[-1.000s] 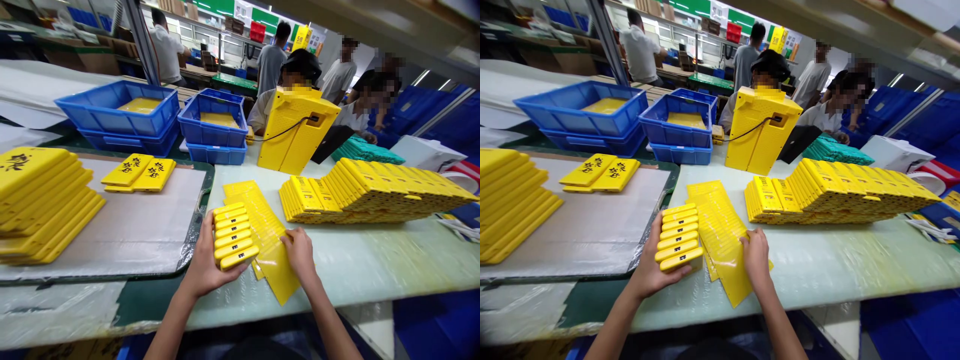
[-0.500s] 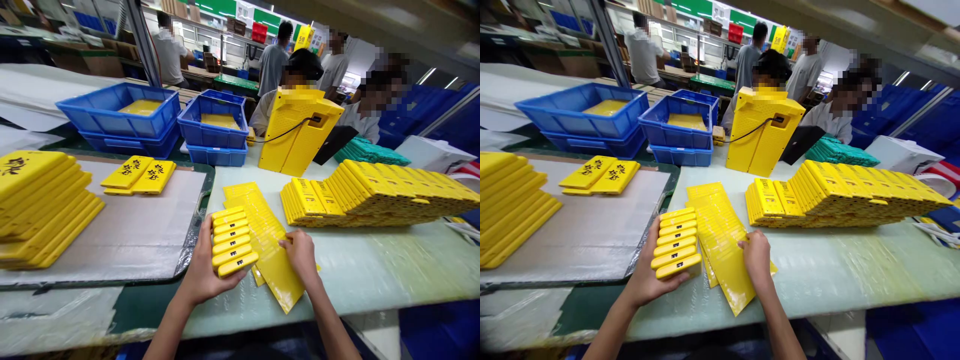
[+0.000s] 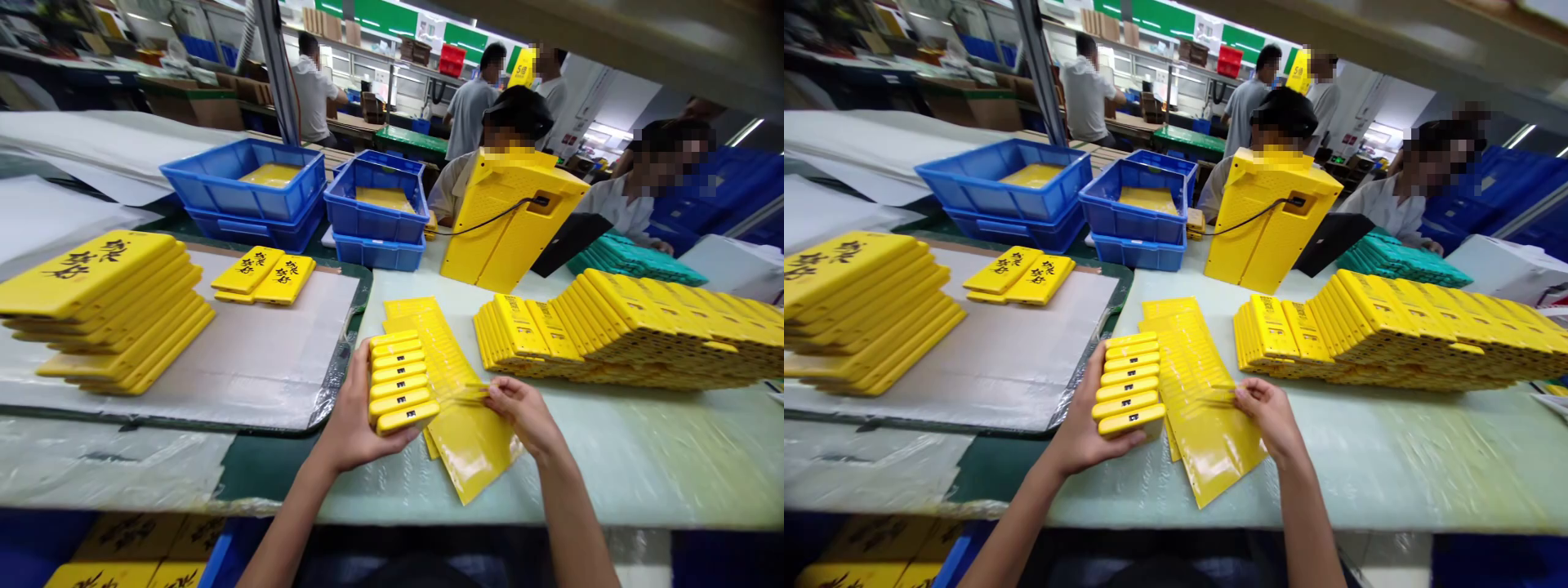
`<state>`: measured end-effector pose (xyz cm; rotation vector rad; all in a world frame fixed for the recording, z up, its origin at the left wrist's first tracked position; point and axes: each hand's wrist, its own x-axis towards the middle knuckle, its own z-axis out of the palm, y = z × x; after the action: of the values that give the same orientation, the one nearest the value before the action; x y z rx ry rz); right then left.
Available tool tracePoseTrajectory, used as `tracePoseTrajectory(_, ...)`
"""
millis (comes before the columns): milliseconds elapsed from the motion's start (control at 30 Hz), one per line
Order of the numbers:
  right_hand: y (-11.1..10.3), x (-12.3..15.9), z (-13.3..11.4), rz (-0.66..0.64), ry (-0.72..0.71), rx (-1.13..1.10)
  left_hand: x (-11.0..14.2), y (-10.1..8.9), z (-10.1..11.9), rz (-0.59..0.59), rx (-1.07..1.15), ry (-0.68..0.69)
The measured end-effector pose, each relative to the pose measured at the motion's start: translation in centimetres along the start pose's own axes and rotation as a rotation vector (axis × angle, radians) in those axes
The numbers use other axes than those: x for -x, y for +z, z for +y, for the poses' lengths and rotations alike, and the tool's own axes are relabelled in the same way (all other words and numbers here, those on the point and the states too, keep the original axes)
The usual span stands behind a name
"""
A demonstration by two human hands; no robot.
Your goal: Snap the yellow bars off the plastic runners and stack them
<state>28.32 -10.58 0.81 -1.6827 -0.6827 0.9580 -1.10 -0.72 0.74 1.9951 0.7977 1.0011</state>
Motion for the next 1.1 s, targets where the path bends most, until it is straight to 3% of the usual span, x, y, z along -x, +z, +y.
tracePoseTrajectory(100, -0.8, 1.3, -3.2, -0.056, 0.002, -0.158, 0.2, 0.1, 0.0, -0.006, 0.004, -0.007)
tracePoseTrajectory(167, -0.1, 2.5, -5.9, -0.089, -0.031, -0.259, 0.3, 0.1, 0.1, -0.008, 0.004, -0.003)
tracePoseTrajectory(300, 3.8, 4.6, -11.2, -0.234, -0.106, -0.104, 0.1, 0.2, 0.4, 0.003, 0.010, 0.029)
tracePoseTrajectory(433, 8.0, 5.2, -14.2, -0.306, -0.138, 0.063, 0.0, 0.3, 0.9, 0.031, -0.011, 0.042)
tracePoseTrajectory(533, 10.0, 5.0, -14.7, -0.209, -0.201, 0.125, 0.1, 0.4, 0.9, 0.035, -0.023, 0.036)
tracePoseTrajectory(667, 11.2, 4.7, -14.4, -0.081, -0.249, 0.202, 0.3, 0.6, 0.6, 0.035, -0.036, 0.051)
tracePoseTrajectory(1100, 12.5, 4.9, -14.0, -0.063, -0.279, 0.330, 0.3, 0.5, 0.7, -0.007, -0.024, -0.007)
